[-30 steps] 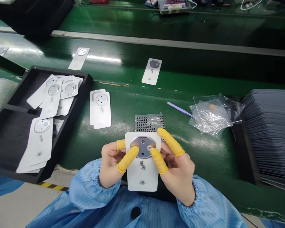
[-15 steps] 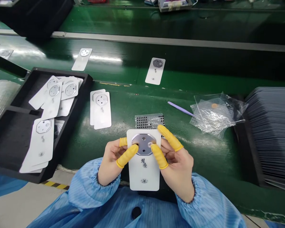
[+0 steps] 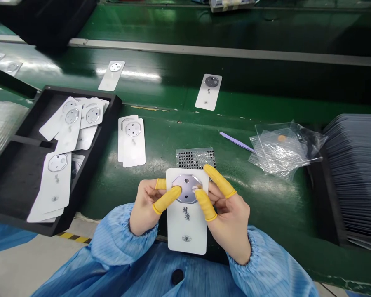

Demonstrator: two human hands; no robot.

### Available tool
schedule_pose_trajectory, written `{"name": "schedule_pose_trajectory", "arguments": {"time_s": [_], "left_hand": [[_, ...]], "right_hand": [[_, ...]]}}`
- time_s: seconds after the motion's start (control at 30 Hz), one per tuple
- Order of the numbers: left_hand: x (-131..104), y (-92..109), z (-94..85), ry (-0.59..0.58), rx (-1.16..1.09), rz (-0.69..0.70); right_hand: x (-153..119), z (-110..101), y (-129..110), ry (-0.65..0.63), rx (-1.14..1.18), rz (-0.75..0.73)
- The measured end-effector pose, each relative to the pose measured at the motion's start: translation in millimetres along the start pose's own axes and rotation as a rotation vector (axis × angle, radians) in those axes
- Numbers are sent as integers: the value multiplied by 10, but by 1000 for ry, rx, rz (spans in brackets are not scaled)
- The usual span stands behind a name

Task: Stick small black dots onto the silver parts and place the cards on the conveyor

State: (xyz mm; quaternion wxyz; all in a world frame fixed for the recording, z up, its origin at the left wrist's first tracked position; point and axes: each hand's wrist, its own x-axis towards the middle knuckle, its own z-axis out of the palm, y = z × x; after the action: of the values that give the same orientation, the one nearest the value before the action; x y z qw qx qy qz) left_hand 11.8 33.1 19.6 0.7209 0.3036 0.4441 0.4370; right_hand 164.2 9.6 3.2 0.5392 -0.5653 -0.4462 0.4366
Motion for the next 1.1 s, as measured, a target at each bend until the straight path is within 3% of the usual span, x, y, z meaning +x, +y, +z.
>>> {"name": "schedule_pose_trajectory", "arguments": {"time_s": [0.2,0.5,0.63,0.73,0.87,1.1], "left_hand": [[47,7,-46,-70,-19,12],[35,-12,-44,48,65,63],[26,7,-22,80,144,105],[52,2,-38,77,136,47],[125,17,-112,58,110,-58],[181,133,-204,-7,109,-14]], "right_hand": [[75,15,-17,-36,76,126],[4,38,-10,-29,61,26],[-10,54,20,-26,74,48],[10,73,32,-32,86,92],[125,89,11,-155,145,152],[296,131,-70,-263,188,188]]}}
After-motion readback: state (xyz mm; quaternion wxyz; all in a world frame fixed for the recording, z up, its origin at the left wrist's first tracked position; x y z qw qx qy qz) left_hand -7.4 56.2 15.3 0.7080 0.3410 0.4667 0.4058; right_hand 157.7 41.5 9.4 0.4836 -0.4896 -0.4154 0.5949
